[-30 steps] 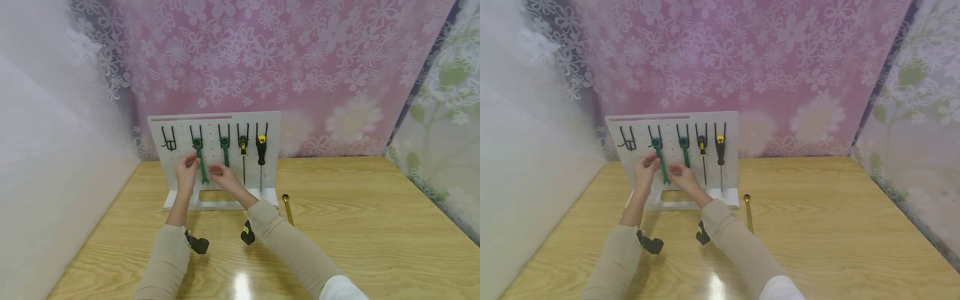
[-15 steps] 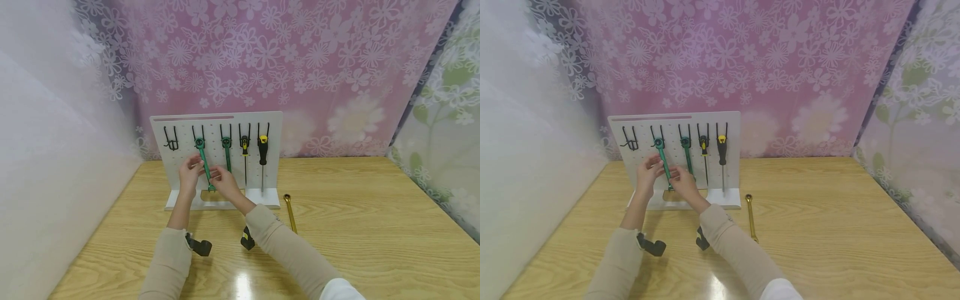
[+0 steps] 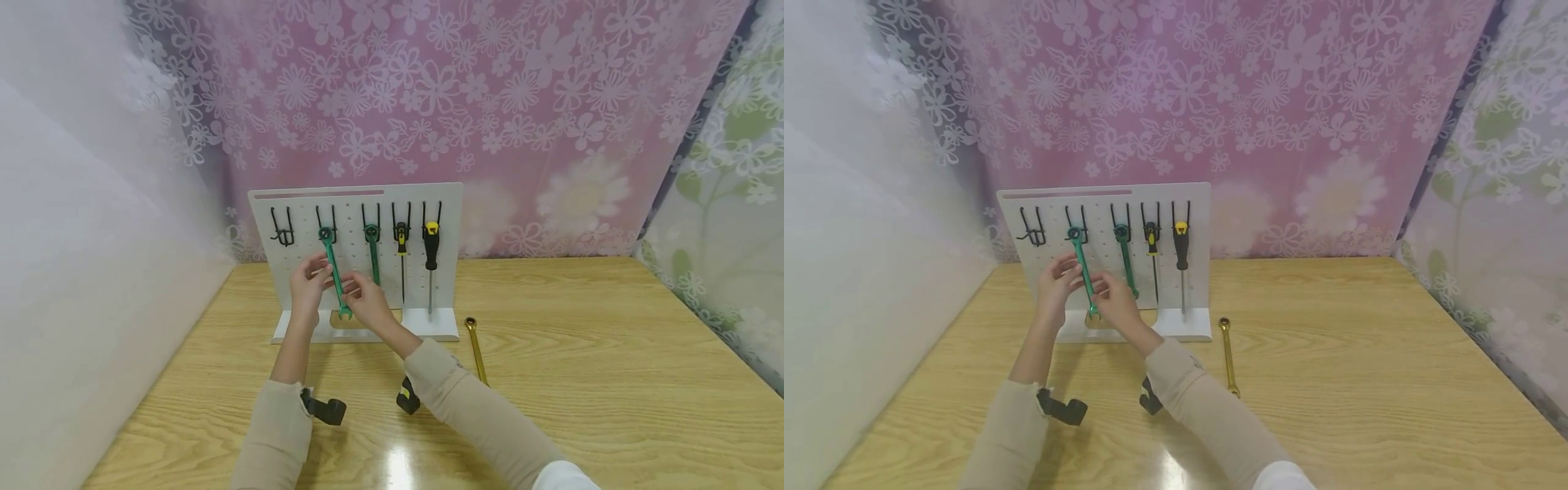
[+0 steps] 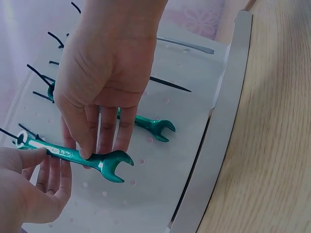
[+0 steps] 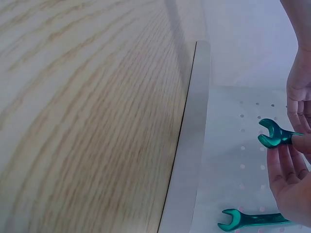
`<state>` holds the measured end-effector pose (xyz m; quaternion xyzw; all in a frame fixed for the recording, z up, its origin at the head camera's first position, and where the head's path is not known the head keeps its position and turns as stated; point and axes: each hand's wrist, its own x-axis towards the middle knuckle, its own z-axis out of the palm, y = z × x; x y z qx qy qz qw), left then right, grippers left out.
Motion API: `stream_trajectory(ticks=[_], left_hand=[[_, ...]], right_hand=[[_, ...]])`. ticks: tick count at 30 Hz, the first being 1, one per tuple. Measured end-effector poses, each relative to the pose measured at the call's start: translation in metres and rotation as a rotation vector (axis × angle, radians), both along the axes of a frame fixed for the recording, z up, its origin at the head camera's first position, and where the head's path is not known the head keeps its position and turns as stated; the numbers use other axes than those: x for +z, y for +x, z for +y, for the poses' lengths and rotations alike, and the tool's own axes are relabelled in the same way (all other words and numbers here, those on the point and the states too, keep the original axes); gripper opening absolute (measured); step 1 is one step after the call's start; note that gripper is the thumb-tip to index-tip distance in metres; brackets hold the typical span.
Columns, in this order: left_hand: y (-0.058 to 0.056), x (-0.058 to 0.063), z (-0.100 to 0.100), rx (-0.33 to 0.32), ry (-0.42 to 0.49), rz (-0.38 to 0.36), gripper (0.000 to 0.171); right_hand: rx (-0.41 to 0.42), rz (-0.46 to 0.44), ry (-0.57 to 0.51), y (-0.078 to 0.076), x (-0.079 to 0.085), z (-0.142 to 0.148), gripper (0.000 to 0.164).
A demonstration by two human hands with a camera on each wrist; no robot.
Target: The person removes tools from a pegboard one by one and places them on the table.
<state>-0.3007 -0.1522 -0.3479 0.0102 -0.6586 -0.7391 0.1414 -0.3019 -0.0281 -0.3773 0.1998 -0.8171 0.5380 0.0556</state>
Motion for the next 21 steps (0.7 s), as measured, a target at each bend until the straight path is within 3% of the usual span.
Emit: stream_trajectory(ticks=[21], left_hand=[[0.021,0.008,0.001,-0.012,-0.013,0.019,0.029]], right_hand=[[0.027,0.007,-0.042,0.019,0.004,0.006,0.028]])
